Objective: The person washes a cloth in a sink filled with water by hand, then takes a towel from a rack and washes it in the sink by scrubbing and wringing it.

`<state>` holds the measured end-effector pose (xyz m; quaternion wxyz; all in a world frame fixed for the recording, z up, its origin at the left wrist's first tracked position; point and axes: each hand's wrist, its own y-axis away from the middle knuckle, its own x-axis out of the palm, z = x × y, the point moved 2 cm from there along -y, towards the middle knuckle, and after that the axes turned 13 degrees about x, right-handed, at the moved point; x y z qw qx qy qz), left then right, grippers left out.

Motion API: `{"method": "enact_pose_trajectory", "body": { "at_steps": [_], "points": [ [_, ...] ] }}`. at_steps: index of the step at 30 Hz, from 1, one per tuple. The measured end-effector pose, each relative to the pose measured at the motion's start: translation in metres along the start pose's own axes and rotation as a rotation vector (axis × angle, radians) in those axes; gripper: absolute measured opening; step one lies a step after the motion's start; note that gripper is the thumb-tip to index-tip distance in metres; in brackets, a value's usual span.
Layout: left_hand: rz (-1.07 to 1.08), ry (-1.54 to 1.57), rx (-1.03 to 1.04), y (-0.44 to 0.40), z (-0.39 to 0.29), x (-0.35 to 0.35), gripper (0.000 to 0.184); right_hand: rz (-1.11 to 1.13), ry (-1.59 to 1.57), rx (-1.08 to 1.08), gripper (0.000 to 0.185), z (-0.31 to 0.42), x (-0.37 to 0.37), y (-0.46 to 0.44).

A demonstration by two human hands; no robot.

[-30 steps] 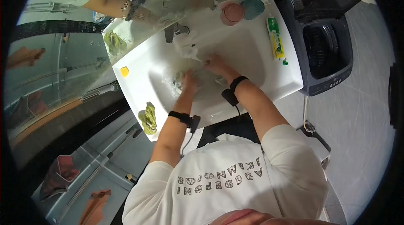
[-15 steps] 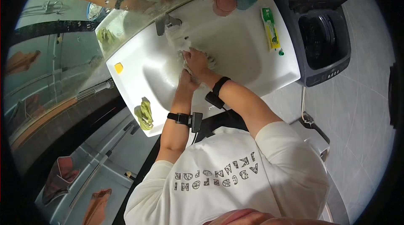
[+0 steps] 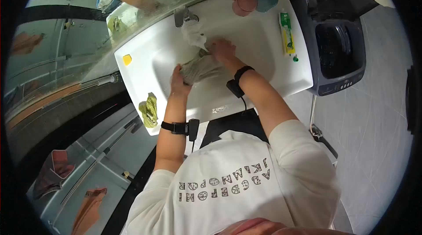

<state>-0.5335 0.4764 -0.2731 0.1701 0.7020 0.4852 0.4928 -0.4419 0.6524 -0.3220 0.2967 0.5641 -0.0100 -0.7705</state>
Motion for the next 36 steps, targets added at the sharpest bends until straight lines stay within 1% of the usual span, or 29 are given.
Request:
{"method": "enact_pose_trajectory", "body": {
  "at_steps": [1, 2, 3, 4, 6, 7, 8, 10, 11, 13, 14, 15, 16, 17, 18, 19, 20, 21, 22, 24, 25, 27, 28, 30, 31, 33, 34, 36],
  "points": [
    [0.002, 0.006, 0.005, -0.008, -0.003, -0.013, 0.030, -0.003, 0.003, -0.007, 0.028, -0.007, 0.005, 0.006],
    [-0.016, -0.096, 0.094, -0.016, -0.006, -0.026, 0.034, 0.106, 0.127, -0.091, 0.029, -0.013, 0.016, 0.016],
    [-0.036, -0.196, 0.183, -0.025, -0.007, -0.038, 0.039, 0.161, 0.196, -0.138, 0.031, -0.021, 0.023, 0.015],
    [-0.041, -0.185, 0.191, -0.025, -0.006, -0.038, 0.039, 0.215, 0.261, -0.188, 0.032, -0.026, 0.026, 0.015],
    [-0.375, -0.339, 0.227, -0.023, -0.003, -0.048, 0.046, 0.360, 0.329, -0.497, 0.038, -0.034, 0.028, 0.009],
    [-0.385, -0.328, 0.224, -0.025, 0.001, -0.054, 0.046, 0.369, 0.337, -0.505, 0.038, -0.042, 0.028, 0.003],
    [-0.456, -0.353, 0.156, -0.027, 0.006, -0.058, 0.050, 0.332, 0.049, -0.037, 0.041, -0.058, 0.027, -0.010],
    [-0.527, -0.367, 0.084, -0.025, 0.019, -0.061, 0.053, 0.274, -0.228, 0.426, 0.044, -0.073, 0.046, -0.011],
    [-0.438, -0.326, 0.015, -0.016, 0.031, -0.046, 0.057, -0.096, -0.147, 0.155, 0.046, -0.073, 0.072, -0.006],
    [-0.257, -0.245, -0.111, 0.006, 0.058, -0.008, 0.063, -0.458, -0.064, -0.138, 0.048, -0.068, 0.079, -0.004],
    [-0.163, -0.212, -0.170, 0.009, 0.070, 0.003, 0.067, 0.076, -0.117, -0.146, 0.058, -0.060, 0.078, -0.008],
    [-0.161, -0.209, -0.160, 0.008, 0.077, 0.009, 0.067, 0.608, -0.164, -0.147, 0.068, -0.051, 0.077, -0.009],
    [-0.154, -0.071, -0.241, -0.001, 0.089, 0.009, 0.068, 0.604, -0.166, -0.156, 0.068, -0.035, 0.051, -0.003],
    [-0.146, 0.066, -0.325, -0.010, 0.097, 0.005, 0.069, 0.613, -0.188, -0.116, 0.061, -0.017, 0.016, 0.013],
    [-0.144, 0.066, -0.325, -0.021, 0.098, -0.002, 0.069, 0.622, -0.210, -0.072, 0.055, -0.005, -0.009, 0.030],
    [-0.121, 0.184, -0.372, -0.033, 0.098, -0.008, 0.067, 0.620, -0.209, -0.069, 0.055, 0.001, -0.021, 0.046],
    [-0.099, 0.302, -0.424, -0.045, 0.099, -0.017, 0.065, 0.506, -0.342, -0.158, 0.055, 0.007, -0.032, 0.062],
    [-0.098, 0.300, -0.433, -0.061, 0.101, -0.036, 0.065, 0.387, -0.472, -0.244, 0.055, 0.011, -0.040, 0.077],
    [-0.040, 0.314, -0.420, -0.069, 0.101, -0.041, 0.064, 0.384, -0.469, -0.238, 0.055, 0.013, -0.040, 0.089],
    [0.105, 0.307, -0.327, -0.068, 0.094, -0.032, 0.062, 0.235, -0.487, -0.334, 0.053, 0.021, -0.042, 0.109],
    [0.145, 0.300, -0.287, -0.066, 0.091, -0.026, 0.060, 0.231, -0.490, -0.330, 0.053, 0.028, -0.045, 0.116],
    [0.157, 0.251, -0.220, -0.059, 0.087, -0.015, 0.058, 0.261, -0.384, -0.172, 0.042, 0.041, -0.049, 0.123],
    [0.150, 0.220, -0.188, -0.053, 0.087, -0.009, 0.057, 0.259, -0.390, -0.163, 0.042, 0.043, -0.036, 0.119],
    [0.132, 0.163, -0.135, -0.045, 0.091, 0.000, 0.055, 0.048, -0.091, -0.143, 0.038, 0.038, -0.006, 0.095],
    [0.123, 0.138, -0.110, -0.041, 0.094, 0.003, 0.053, 0.049, -0.092, -0.136, 0.038, 0.037, -0.015, 0.077],
    [0.126, 0.107, -0.080, -0.034, 0.096, 0.005, 0.051, 0.192, -0.306, 0.191, 0.035, 0.032, -0.040, 0.050],
    [0.136, 0.095, -0.073, -0.033, 0.094, 0.005, 0.050, 0.192, -0.312, 0.198, 0.035, 0.035, -0.044, 0.056],
    [0.176, 0.122, -0.089, -0.038, 0.086, 0.002, 0.048, 0.050, -0.113, -0.135, 0.033, 0.042, -0.050, 0.080]
  ]
}}
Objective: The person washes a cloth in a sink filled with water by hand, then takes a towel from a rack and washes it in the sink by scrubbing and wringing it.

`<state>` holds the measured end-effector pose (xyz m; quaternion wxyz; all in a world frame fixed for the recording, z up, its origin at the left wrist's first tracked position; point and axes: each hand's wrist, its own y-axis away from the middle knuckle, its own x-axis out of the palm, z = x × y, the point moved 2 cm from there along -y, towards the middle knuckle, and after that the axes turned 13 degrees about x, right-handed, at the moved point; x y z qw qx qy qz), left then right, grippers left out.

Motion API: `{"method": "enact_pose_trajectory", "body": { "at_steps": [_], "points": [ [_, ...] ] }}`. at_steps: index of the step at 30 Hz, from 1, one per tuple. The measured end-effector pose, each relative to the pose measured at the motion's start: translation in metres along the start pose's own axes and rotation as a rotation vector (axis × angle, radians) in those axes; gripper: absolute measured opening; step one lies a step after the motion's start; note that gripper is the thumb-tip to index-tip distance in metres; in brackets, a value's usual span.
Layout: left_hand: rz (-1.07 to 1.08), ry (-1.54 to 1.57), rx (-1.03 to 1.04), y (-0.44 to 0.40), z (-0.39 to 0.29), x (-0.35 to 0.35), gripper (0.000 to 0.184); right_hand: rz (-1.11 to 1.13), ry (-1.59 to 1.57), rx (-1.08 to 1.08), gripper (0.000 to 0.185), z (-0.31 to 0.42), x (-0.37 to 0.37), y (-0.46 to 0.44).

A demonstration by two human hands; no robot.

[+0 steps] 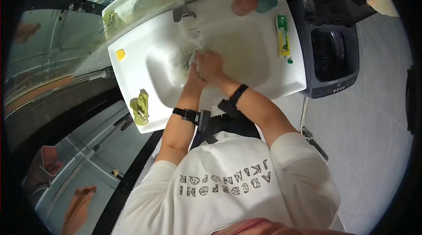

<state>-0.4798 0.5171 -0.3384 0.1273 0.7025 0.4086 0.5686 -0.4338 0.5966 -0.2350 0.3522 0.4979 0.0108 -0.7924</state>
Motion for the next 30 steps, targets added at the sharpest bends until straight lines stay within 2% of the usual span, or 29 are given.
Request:
{"method": "enact_pose_trajectory", "body": {
  "at_steps": [4, 6, 9, 10, 12, 14, 15, 16, 17, 18, 19, 20, 22, 23, 24, 26, 28, 29, 30],
  "points": [
    [0.026, -0.011, -0.014, -0.003, -0.008, -0.004, 0.043, 0.078, -0.006, 0.028, 0.033, 0.007, 0.026, 0.035],
    [0.006, -0.091, 0.040, 0.008, 0.002, 0.010, 0.041, 0.083, 0.448, -0.121, 0.035, -0.009, 0.004, -0.015],
    [-0.055, -0.115, 0.087, 0.017, -0.002, 0.017, 0.039, 0.097, 0.084, 0.284, 0.033, -0.075, 0.058, -0.081],
    [-0.086, -0.094, 0.090, 0.018, -0.007, 0.017, 0.040, 0.157, 0.020, 0.438, 0.034, -0.075, 0.047, -0.081],
    [-0.122, -0.054, 0.100, 0.018, -0.021, 0.011, 0.042, 0.247, 0.116, 0.475, 0.038, -0.103, 0.037, -0.091],
    [-0.573, -0.158, 0.072, 0.023, -0.036, -0.010, 0.048, 0.325, 0.208, 0.504, 0.043, -0.103, 0.018, -0.096],
    [-0.578, -0.145, 0.079, 0.021, -0.037, -0.011, 0.048, 0.171, 0.153, 0.560, 0.046, -0.101, 0.004, -0.084],
    [-0.736, -0.206, 0.053, 0.027, -0.040, -0.009, 0.049, 0.021, 0.097, 0.618, 0.055, -0.098, -0.005, -0.075],
    [-0.895, -0.270, 0.019, 0.032, -0.041, -0.010, 0.052, 0.031, 0.107, 0.613, 0.055, -0.107, 0.017, -0.076],
    [-0.904, -0.262, 0.016, 0.030, -0.038, -0.018, 0.052, 0.057, 0.291, 0.408, 0.054, -0.121, 0.054, -0.080],
    [-0.835, -0.295, 0.005, 0.027, -0.036, -0.022, 0.056, 0.078, 0.467, 0.196, 0.054, -0.114, 0.064, -0.079],
    [-0.763, -0.327, 0.000, 0.022, -0.037, -0.025, 0.061, 0.076, 0.470, 0.187, 0.054, -0.113, 0.066, -0.084],
    [-0.726, -0.340, -0.002, 0.025, -0.035, -0.024, 0.067, 0.487, 0.385, 0.119, 0.056, -0.108, 0.073, -0.079],
    [-0.680, -0.363, -0.006, 0.030, -0.034, -0.018, 0.073, 0.491, 0.384, 0.115, 0.056, -0.097, 0.058, -0.073],
    [-0.682, -0.361, -0.004, 0.033, -0.029, -0.011, 0.073, 0.385, 0.510, 0.142, 0.055, -0.082, 0.030, -0.066],
    [-0.595, -0.395, -0.041, 0.037, -0.020, 0.001, 0.076, 0.272, 0.632, 0.171, 0.054, -0.087, 0.041, -0.069],
    [-0.501, -0.338, -0.063, 0.036, -0.014, 0.013, 0.071, 0.174, -0.428, 0.254, 0.045, -0.126, 0.113, -0.089],
    [-0.452, -0.225, -0.081, 0.030, -0.009, 0.011, 0.069, 0.173, -0.425, 0.254, 0.045, -0.107, 0.093, -0.078],
    [-0.411, -0.075, -0.111, 0.021, -0.009, 0.008, 0.068, 0.311, -0.492, 0.117, 0.041, -0.084, 0.074, -0.062]
  ]
}}
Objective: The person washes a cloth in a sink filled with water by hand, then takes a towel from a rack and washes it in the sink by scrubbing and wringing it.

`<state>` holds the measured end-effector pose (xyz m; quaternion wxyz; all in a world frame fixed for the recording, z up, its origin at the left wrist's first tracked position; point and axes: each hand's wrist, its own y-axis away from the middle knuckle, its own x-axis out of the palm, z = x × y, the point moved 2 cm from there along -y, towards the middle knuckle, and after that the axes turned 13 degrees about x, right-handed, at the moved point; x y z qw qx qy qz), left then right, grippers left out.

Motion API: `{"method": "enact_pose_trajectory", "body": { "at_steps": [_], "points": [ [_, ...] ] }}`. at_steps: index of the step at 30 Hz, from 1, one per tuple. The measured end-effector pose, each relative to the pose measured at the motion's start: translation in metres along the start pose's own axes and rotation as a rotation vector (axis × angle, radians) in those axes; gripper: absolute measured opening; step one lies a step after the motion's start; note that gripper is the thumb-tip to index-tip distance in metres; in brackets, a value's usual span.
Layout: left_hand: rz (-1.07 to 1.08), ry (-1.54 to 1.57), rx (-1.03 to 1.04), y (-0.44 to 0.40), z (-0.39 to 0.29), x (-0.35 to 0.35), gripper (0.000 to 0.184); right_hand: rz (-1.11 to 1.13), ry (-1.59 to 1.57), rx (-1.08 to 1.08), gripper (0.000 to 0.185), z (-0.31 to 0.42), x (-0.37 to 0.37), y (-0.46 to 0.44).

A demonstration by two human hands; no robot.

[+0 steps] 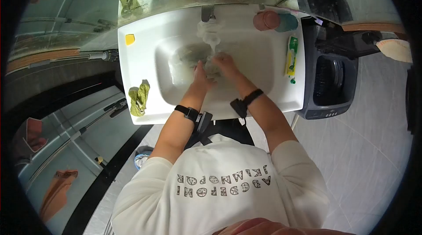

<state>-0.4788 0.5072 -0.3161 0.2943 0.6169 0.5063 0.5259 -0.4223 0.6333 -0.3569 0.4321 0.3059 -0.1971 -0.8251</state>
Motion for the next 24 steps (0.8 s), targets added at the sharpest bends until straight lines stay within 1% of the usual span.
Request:
{"method": "enact_pose_trajectory", "body": {
  "at_steps": [1, 2, 4, 5, 7, 8, 10, 11, 13, 14, 16, 17, 19, 20, 22, 23, 24],
  "points": [
    [0.072, 0.154, -0.062, -0.013, -0.001, -0.001, 0.067, 0.171, -0.037, -0.107, 0.038, 0.036, -0.001, 0.029],
    [0.181, 0.267, -0.100, -0.024, -0.004, -0.002, 0.067, 0.170, -0.035, -0.105, 0.038, 0.059, 0.000, 0.055],
    [0.785, 0.458, -0.171, -0.065, -0.008, -0.019, 0.059, 0.122, -0.120, -0.108, 0.033, 0.093, 0.006, 0.093],
    [1.082, 0.514, -0.194, -0.068, -0.015, -0.020, 0.055, 0.117, -0.125, -0.105, 0.033, 0.093, 0.013, 0.097],
    [0.788, 0.442, -0.063, -0.068, -0.013, -0.020, 0.053, 0.060, 0.134, 0.000, 0.036, 0.090, 0.026, 0.098],
    [0.557, 0.371, -0.002, -0.056, -0.010, -0.013, 0.052, 0.058, 0.126, 0.003, 0.036, 0.084, 0.034, 0.093],
    [0.342, 0.250, 0.065, -0.039, -0.003, -0.005, 0.050, -0.440, 0.661, -0.192, 0.037, 0.073, 0.041, 0.077],
    [0.276, 0.199, 0.083, -0.033, 0.000, -0.001, 0.049, -0.441, 0.656, -0.185, 0.037, 0.075, 0.031, 0.060],
    [0.182, 0.121, 0.110, -0.024, 0.007, 0.003, 0.047, -0.431, 0.248, 0.038, 0.041, 0.076, 0.005, 0.029],
    [0.143, 0.083, 0.115, -0.022, 0.008, 0.006, 0.046, -0.436, 0.242, 0.046, 0.041, 0.077, 0.008, 0.035],
    [0.195, 0.089, 0.067, -0.019, 0.001, 0.011, 0.043, -0.379, 0.210, -0.093, 0.041, 0.079, 0.020, 0.062],
    [0.224, 0.092, 0.046, -0.016, -0.003, 0.014, 0.042, -0.381, 0.217, -0.087, 0.041, 0.077, 0.032, 0.080],
    [0.242, 0.056, 0.031, -0.003, -0.009, 0.022, 0.040, -0.315, 0.406, -0.143, 0.040, 0.078, 0.052, 0.103],
    [0.241, 0.037, 0.032, 0.007, -0.011, 0.031, 0.039, -0.317, 0.412, -0.147, 0.040, 0.076, 0.047, 0.094],
    [0.240, -0.054, 0.068, 0.027, -0.015, 0.041, 0.037, -0.449, 0.342, 0.063, 0.042, 0.073, 0.023, 0.059],
    [0.250, -0.099, 0.087, 0.036, -0.016, 0.040, 0.036, -0.437, 0.343, 0.064, 0.042, 0.070, 0.010, 0.052],
    [0.323, -0.177, 0.122, 0.034, -0.023, 0.035, 0.034, -0.208, 0.190, 0.153, 0.042, 0.065, -0.005, 0.039]
  ]
}}
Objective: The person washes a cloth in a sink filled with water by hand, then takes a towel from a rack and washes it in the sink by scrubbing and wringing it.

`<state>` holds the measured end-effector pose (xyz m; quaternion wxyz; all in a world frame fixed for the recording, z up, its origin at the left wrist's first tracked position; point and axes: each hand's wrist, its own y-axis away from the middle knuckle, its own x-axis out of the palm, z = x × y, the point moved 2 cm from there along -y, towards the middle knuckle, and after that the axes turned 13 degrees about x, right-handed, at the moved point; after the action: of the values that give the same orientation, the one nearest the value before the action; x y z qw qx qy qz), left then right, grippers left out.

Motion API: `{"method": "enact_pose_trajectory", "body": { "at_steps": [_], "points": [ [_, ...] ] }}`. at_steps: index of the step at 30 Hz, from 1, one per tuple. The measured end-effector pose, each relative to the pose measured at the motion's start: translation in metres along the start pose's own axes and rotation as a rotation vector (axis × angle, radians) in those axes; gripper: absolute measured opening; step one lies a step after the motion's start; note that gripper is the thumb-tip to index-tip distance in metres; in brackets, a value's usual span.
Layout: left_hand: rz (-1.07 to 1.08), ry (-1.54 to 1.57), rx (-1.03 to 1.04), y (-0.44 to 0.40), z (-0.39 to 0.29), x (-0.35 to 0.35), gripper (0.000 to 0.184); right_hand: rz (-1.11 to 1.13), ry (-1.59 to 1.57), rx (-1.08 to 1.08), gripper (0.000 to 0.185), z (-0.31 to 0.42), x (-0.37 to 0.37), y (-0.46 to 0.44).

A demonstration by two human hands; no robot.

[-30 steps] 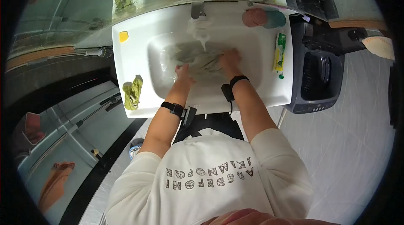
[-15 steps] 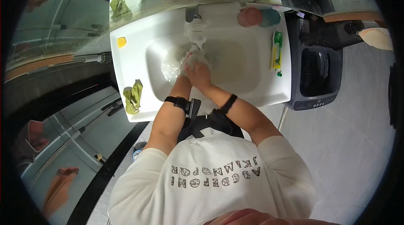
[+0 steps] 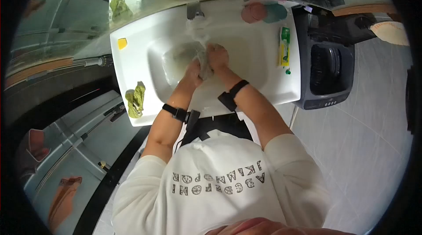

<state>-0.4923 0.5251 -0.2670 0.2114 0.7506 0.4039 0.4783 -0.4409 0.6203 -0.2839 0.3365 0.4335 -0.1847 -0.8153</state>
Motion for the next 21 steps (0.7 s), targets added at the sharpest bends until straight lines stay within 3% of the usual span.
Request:
{"method": "enact_pose_trajectory", "body": {
  "at_steps": [1, 2, 4, 6, 8, 9, 11, 13, 14, 15, 17, 19, 21],
  "points": [
    [0.072, -0.078, 0.034, -0.001, -0.006, -0.007, 0.032, 0.241, -0.129, 0.071, 0.042, 0.000, -0.010, -0.015],
    [0.217, -0.227, 0.083, 0.001, -0.011, -0.012, 0.029, 0.239, -0.135, 0.067, 0.042, -0.005, -0.015, -0.027],
    [0.267, -0.313, 0.075, 0.031, -0.038, 0.006, 0.027, 0.516, -0.558, 0.218, 0.046, -0.033, -0.004, -0.045],
    [0.330, -0.408, 0.075, 0.061, -0.067, 0.032, 0.026, 0.571, -0.596, 0.261, 0.046, -0.057, 0.002, -0.060],
    [0.400, -0.300, 0.119, 0.084, -0.085, 0.048, 0.033, 0.637, -0.630, 0.308, 0.047, -0.060, 0.009, -0.055],
    [0.401, -0.304, 0.116, 0.093, -0.094, 0.051, 0.033, 0.862, -0.959, 0.366, 0.044, -0.060, 0.020, -0.040],
    [0.679, -0.137, 0.128, 0.104, -0.114, 0.054, 0.045, 1.078, -1.302, 0.417, 0.044, -0.052, 0.032, -0.031],
    [0.677, -0.095, 0.114, 0.099, -0.123, 0.041, 0.051, 1.178, -1.259, 0.594, 0.043, -0.050, 0.047, -0.030],
    [0.674, -0.050, 0.112, 0.095, -0.128, 0.033, 0.058, 1.179, -1.268, 0.592, 0.043, -0.049, 0.043, -0.030],
    [0.674, -0.055, 0.111, 0.091, -0.132, 0.025, 0.058, 1.032, -1.123, 0.535, 0.043, -0.051, 0.035, -0.033],
    [0.399, -0.211, 0.181, 0.079, -0.135, -0.002, 0.062, 0.744, -0.826, 0.434, 0.044, -0.056, 0.010, -0.030],
    [0.386, -0.191, 0.134, 0.059, -0.131, -0.019, 0.062, 0.663, -0.690, 0.474, 0.049, -0.046, -0.027, -0.031],
    [0.296, -0.530, 0.092, 0.035, -0.117, -0.044, 0.060, 0.578, -0.548, 0.502, 0.055, -0.048, -0.050, -0.043]
  ]
}}
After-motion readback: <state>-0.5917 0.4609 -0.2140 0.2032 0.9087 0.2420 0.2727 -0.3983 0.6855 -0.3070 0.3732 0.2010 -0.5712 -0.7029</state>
